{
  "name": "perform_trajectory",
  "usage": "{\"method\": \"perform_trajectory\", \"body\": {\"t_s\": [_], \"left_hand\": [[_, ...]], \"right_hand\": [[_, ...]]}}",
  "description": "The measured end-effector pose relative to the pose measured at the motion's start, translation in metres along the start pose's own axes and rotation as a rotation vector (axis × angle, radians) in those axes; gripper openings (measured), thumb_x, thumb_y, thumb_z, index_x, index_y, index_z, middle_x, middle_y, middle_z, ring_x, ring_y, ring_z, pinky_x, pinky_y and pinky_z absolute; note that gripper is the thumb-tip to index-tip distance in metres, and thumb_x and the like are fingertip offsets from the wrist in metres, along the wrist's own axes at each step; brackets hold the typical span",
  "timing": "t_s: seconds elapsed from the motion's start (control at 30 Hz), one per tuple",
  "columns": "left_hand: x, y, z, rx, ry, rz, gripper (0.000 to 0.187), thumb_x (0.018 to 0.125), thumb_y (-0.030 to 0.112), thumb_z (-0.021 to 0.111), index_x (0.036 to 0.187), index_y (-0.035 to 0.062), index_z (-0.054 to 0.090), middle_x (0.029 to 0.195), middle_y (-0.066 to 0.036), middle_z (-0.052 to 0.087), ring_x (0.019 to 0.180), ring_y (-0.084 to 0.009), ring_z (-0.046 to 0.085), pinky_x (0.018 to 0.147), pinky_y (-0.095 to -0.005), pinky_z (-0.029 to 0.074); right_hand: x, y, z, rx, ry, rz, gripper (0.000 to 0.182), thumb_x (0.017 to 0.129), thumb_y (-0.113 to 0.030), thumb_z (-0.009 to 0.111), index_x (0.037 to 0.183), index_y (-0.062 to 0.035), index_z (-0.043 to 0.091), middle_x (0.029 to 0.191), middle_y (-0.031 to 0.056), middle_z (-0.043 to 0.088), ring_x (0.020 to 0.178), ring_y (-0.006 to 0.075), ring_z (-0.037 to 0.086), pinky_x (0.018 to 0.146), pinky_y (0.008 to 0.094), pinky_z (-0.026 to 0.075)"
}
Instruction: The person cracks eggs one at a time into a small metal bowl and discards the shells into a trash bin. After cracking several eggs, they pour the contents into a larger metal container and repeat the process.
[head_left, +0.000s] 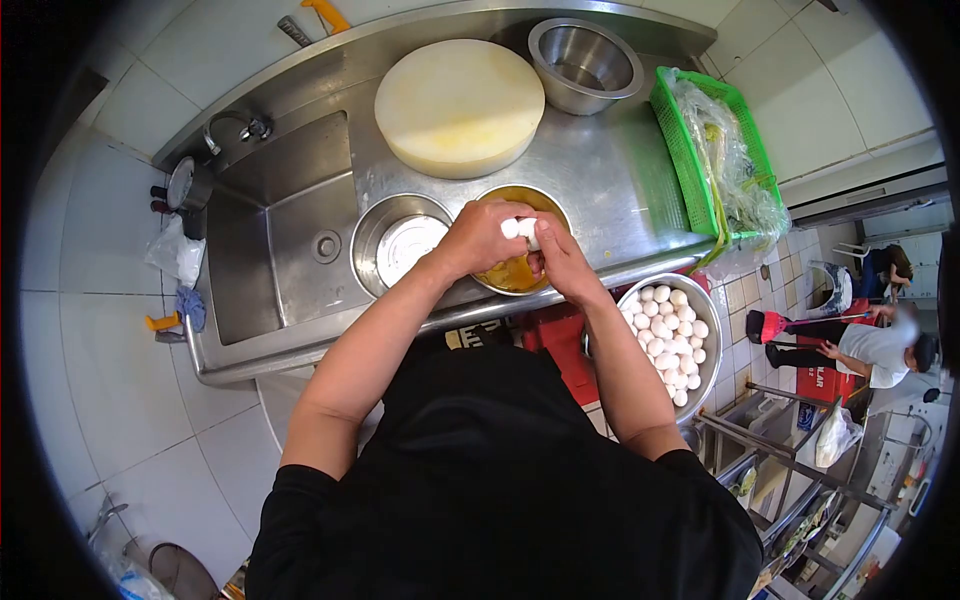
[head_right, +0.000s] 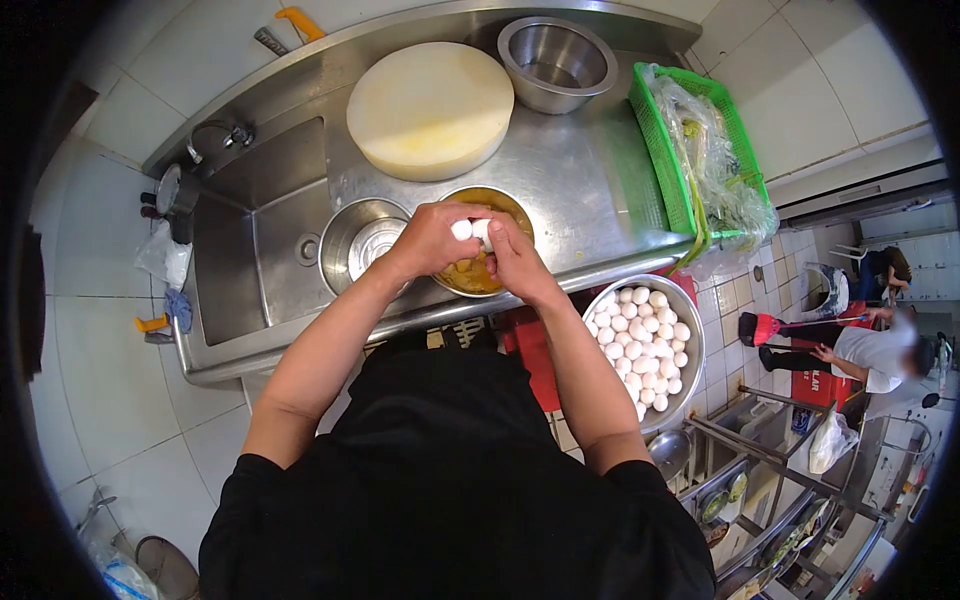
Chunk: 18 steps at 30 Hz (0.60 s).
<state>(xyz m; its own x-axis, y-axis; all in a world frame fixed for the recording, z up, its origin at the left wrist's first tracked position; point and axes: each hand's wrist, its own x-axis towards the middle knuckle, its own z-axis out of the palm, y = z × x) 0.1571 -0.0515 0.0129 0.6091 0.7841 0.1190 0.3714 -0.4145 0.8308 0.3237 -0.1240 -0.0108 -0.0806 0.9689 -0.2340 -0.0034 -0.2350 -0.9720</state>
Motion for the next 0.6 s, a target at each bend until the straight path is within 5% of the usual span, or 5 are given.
{"method": "perform_trajectory", "body": {"t_s": [0.1, 0.17, 0.27, 0.47, 0.6], "left_hand": [[0.001, -0.001, -0.004, 0.017, -0.026, -0.016, 0.04, 0.072, 0.017, 0.069, 0.11, 0.004, 0.068, 0.102, -0.016, 0.07, 0.094, -0.0315, 0.067, 0.085, -0.0359, 0.053], [0.002, -0.001, -0.009, 0.051, -0.037, 0.006, 0.04, 0.072, 0.014, 0.068, 0.111, 0.0043, 0.067, 0.105, -0.016, 0.069, 0.096, -0.032, 0.066, 0.085, -0.0361, 0.052], [0.0, -0.003, -0.012, 0.109, -0.066, 0.076, 0.043, 0.073, 0.01, 0.067, 0.116, 0.0068, 0.065, 0.112, -0.016, 0.065, 0.104, -0.0333, 0.063, 0.089, -0.038, 0.051], [0.001, 0.011, 0.013, 0.089, 0.005, 0.158, 0.05, 0.073, 0.001, 0.069, 0.122, 0.0062, 0.061, 0.121, -0.017, 0.062, 0.112, -0.0351, 0.058, 0.096, -0.0391, 0.048], [-0.002, 0.008, 0.026, -0.004, -0.021, -0.017, 0.047, 0.078, 0.007, 0.073, 0.123, 0.005, 0.061, 0.117, -0.012, 0.065, 0.106, -0.0232, 0.063, 0.092, -0.0335, 0.049]], "right_hand": [[0.002, -0.004, -0.001, -0.035, -0.019, -0.004, 0.042, 0.106, -0.037, 0.031, 0.124, -0.0045, 0.051, 0.083, 0.0014, 0.052, 0.062, 0.0065, 0.047, 0.055, 0.0225, 0.043], [0.004, -0.006, -0.003, -0.418, -0.002, -0.192, 0.038, 0.105, -0.032, 0.034, 0.126, -0.0043, 0.05, 0.108, 0.0187, 0.061, 0.095, 0.0303, 0.063, 0.082, 0.0386, 0.05], [0.001, -0.018, 0.002, -0.722, 0.116, -0.308, 0.037, 0.103, -0.028, 0.036, 0.126, -0.0027, 0.049, 0.121, 0.0264, 0.057, 0.115, 0.0412, 0.054, 0.097, 0.0458, 0.043], [-0.005, -0.022, 0.017, -0.643, 0.321, -0.096, 0.053, 0.101, -0.033, 0.038, 0.141, 0.0022, 0.034, 0.125, 0.0309, 0.055, 0.115, 0.0451, 0.054, 0.096, 0.0482, 0.044], [-0.016, -0.016, 0.006, -0.522, 0.295, 0.042, 0.057, 0.103, -0.039, 0.034, 0.144, -0.0007, 0.028, 0.114, 0.0322, 0.06, 0.108, 0.046, 0.058, 0.095, 0.0486, 0.044]]}}
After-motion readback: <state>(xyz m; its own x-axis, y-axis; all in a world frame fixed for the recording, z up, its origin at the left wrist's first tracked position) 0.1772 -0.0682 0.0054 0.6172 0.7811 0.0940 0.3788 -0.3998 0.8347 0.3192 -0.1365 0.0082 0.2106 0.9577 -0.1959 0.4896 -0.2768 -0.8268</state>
